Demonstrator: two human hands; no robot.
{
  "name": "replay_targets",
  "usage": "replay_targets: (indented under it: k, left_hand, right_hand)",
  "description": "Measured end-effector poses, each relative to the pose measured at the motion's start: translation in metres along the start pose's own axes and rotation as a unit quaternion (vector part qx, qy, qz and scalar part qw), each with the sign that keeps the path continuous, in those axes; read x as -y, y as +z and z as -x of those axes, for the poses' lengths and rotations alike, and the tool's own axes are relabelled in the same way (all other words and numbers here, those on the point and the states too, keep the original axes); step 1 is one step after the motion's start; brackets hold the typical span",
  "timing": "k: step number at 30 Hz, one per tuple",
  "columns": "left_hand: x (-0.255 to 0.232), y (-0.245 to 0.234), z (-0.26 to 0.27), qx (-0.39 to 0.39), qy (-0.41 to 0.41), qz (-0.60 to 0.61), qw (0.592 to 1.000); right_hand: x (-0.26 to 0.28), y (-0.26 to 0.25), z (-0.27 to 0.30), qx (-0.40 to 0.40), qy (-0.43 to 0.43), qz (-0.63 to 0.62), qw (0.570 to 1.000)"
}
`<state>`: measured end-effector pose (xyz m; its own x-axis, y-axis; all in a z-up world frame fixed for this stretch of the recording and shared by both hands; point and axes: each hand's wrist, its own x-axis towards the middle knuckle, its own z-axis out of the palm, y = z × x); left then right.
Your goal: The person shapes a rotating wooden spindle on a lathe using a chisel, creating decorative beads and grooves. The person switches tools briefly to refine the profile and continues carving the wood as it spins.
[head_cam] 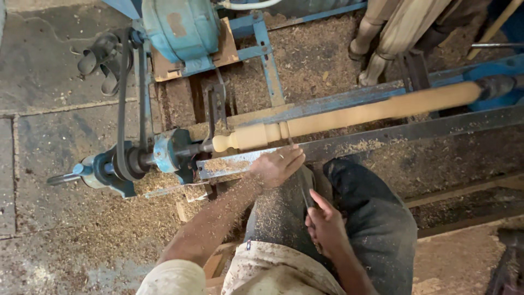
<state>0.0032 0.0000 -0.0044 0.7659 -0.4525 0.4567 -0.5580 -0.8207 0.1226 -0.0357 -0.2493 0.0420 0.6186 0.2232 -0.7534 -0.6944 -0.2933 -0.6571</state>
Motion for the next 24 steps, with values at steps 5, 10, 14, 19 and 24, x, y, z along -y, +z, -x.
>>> replay_targets:
  k: [5,10,14,19,24]
  left_hand:
    - [-0.004,0.000,0.001,-0.003,-0.007,0.009,1.000]
    - [-0.007,-0.001,-0.002,-0.004,-0.005,-0.007,1.000]
    - [-0.002,0.001,-0.003,0.045,-0.012,-0.013,0.999]
    - [-0.001,0.010,0.001,0.014,-0.001,-0.006,1.000]
    - [-0.001,0.012,-0.001,0.033,-0.018,0.008,0.999]
  right_hand:
    - [-0.008,0.008,0.008,0.001,-0.007,-0.037,0.999]
    - [-0.028,0.033,0.010,-0.019,-0.006,-0.088,0.996]
    - [-0.029,0.031,0.002,-0.006,-0.024,-0.087,0.996]
    - [-0.020,0.008,0.000,0.012,-0.025,-0.029,0.999]
    - [-0.007,-0.013,-0.004,0.029,-0.095,0.077,0.992]
